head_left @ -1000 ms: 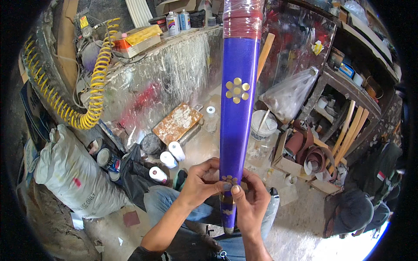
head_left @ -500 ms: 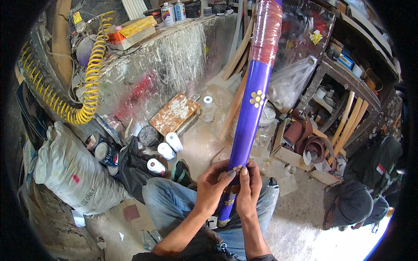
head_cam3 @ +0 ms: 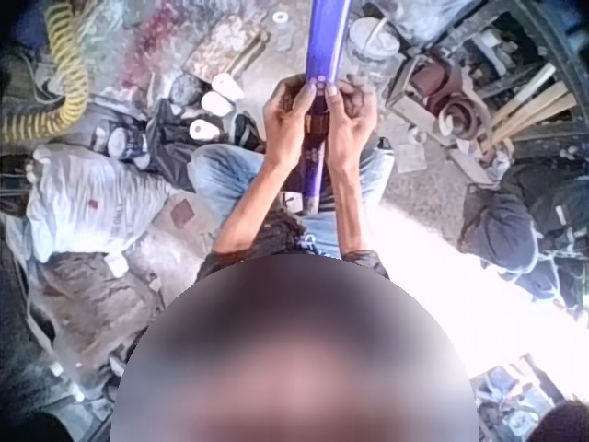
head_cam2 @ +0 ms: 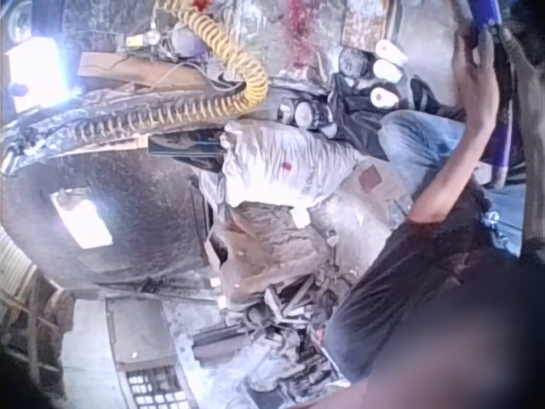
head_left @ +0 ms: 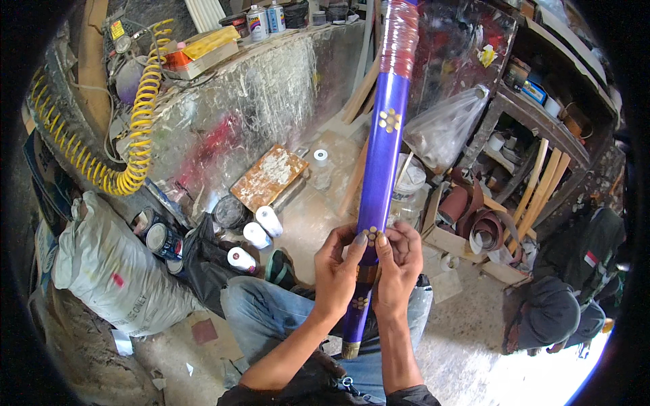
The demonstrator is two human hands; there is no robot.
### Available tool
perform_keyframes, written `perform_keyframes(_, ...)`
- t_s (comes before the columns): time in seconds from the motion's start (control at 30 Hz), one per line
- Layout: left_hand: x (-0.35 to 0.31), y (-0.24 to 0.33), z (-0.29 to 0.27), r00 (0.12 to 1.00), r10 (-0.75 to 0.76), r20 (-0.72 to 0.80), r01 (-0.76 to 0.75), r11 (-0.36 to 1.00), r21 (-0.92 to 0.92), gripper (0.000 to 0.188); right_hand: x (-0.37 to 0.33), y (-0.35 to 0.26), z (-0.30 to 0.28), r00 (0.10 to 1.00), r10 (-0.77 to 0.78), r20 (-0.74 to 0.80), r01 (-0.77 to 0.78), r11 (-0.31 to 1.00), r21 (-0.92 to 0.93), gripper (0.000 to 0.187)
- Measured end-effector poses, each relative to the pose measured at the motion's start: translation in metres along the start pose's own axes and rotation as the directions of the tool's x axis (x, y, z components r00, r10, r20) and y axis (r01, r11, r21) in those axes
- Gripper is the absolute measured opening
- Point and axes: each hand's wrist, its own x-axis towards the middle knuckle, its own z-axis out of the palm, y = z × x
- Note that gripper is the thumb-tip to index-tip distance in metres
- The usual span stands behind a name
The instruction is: The person sits on the floor and decorates a long purple pole with gold floral stickers. They peel stickers from a roll, place them on the pole, and smooth them down. The person also uses a small tool to adjust or press the stickers.
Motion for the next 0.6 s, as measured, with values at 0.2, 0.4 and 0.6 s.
perform_keyframes(0.2, 0.002, 0.010, 0.005, 0.996, -0.092, -0.022, 0.090, 0.993, -0.079, 0.029, 0.002, -0.019, 0.002, 0.972, 0.227, 0.064, -0.223, 0.973, -0.065, 0.025)
perform_keyframes(0.4, -0.006, 0.012, 0.008, 0.989, -0.149, -0.009, 0.148, 0.984, -0.101, 0.024, -0.008, -0.016, 0.009, 0.993, 0.109, -0.048, -0.113, 0.990, -0.089, 0.020)
perform_keyframes(0.6, -0.007, 0.042, 0.020, 0.990, -0.142, -0.008, 0.140, 0.980, -0.142, 0.023, -0.007, -0.045, 0.020, 0.994, 0.110, -0.018, -0.110, 0.993, -0.047, 0.020)
